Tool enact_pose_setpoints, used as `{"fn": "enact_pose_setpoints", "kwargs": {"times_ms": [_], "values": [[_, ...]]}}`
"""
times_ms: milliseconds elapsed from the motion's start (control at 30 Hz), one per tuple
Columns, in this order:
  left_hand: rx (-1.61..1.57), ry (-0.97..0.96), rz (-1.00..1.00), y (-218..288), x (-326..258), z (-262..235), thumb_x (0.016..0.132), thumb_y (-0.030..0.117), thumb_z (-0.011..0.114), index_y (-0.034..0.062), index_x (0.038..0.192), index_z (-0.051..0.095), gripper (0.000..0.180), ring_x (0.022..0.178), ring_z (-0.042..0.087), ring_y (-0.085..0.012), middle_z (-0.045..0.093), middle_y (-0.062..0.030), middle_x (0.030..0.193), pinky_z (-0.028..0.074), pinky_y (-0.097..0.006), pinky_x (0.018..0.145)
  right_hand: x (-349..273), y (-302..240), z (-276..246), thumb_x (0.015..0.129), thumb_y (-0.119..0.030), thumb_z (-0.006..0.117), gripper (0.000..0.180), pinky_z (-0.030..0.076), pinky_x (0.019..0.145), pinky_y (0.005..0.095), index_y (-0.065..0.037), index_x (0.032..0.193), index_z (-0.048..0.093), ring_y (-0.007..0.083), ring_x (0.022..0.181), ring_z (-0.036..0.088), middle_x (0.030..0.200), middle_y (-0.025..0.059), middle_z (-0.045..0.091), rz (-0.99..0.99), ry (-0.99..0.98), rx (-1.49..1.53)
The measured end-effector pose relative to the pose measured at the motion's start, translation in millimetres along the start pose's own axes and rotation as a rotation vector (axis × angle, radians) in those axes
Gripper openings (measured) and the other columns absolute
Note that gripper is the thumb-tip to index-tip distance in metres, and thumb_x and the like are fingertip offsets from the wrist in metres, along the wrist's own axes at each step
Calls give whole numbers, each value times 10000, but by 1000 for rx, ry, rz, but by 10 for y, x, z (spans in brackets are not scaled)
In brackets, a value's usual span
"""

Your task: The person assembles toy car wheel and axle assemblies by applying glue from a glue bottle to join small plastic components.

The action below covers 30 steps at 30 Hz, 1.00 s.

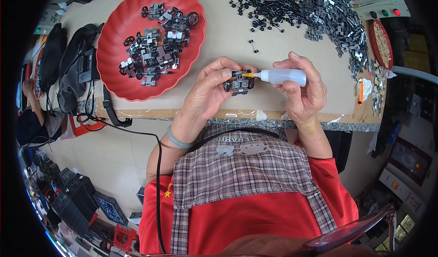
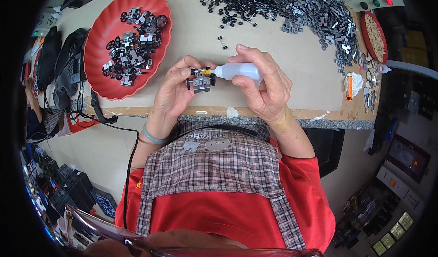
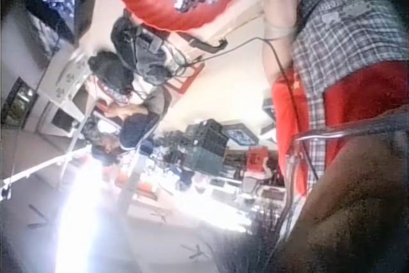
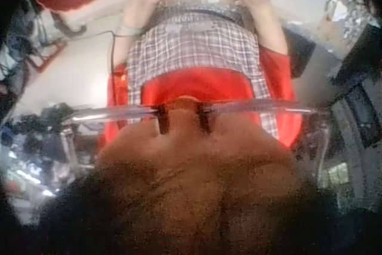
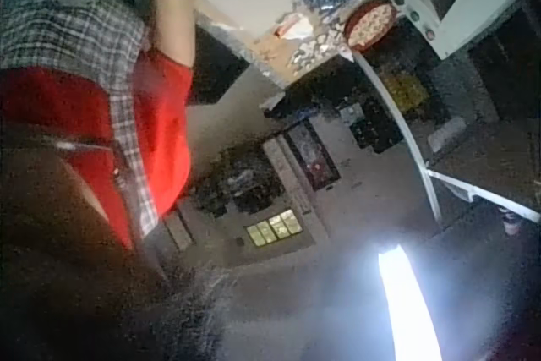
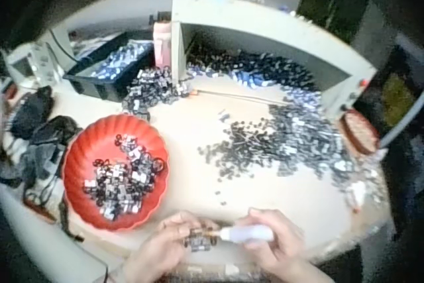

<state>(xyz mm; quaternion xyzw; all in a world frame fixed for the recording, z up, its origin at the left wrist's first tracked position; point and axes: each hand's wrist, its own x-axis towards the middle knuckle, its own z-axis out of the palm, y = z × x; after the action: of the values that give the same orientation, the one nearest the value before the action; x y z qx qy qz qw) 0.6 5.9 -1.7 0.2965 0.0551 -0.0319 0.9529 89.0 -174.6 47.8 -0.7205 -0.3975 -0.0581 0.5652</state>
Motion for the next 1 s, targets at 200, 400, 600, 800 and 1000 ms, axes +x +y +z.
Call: {"fn": "enact_pose_setpoints", "kwargs": {"times_ms": [200,400,600,800,1000], "values": [[-87,-27,12,0,-2,13,909,156,557,42,992,575,143,1019,617,-225,616,-241,1119,476,-342,917,17,-18,-3,848,-231,683,416,542,651,294,40,1146,577,226,773,685,867,155,679,-25,-13,-31],[-94,-47,9,-12,5,-12,907,153,557,42,996,579,144,1026,619,-237,618,-239,1119,480,-345,920,10,-13,-8,843,-228,684,413,546,640,292,42,1137,580,230,771,687,896,163,676,-34,-22,-35],[-95,-45,10,-6,5,-5,905,149,556,43,995,582,142,1023,621,-239,620,-237,1115,481,-346,921,13,-6,-11,840,-222,687,406,547,635,292,40,1132,582,230,770,688,895,164,675,-54,-27,-45],[-83,-39,14,-6,8,2,902,135,556,42,1002,583,139,1036,616,-238,613,-238,1129,486,-350,918,10,0,-21,845,-220,683,409,548,634,295,39,1141,574,229,772,687,887,165,675,-49,-20,-29],[-79,-19,22,-19,7,-22,902,114,552,44,1001,582,125,1056,605,-236,610,-218,1142,499,-348,904,-7,16,-60,849,-227,680,418,550,635,301,41,1149,567,230,776,687,890,168,673,-64,16,-35]]}}
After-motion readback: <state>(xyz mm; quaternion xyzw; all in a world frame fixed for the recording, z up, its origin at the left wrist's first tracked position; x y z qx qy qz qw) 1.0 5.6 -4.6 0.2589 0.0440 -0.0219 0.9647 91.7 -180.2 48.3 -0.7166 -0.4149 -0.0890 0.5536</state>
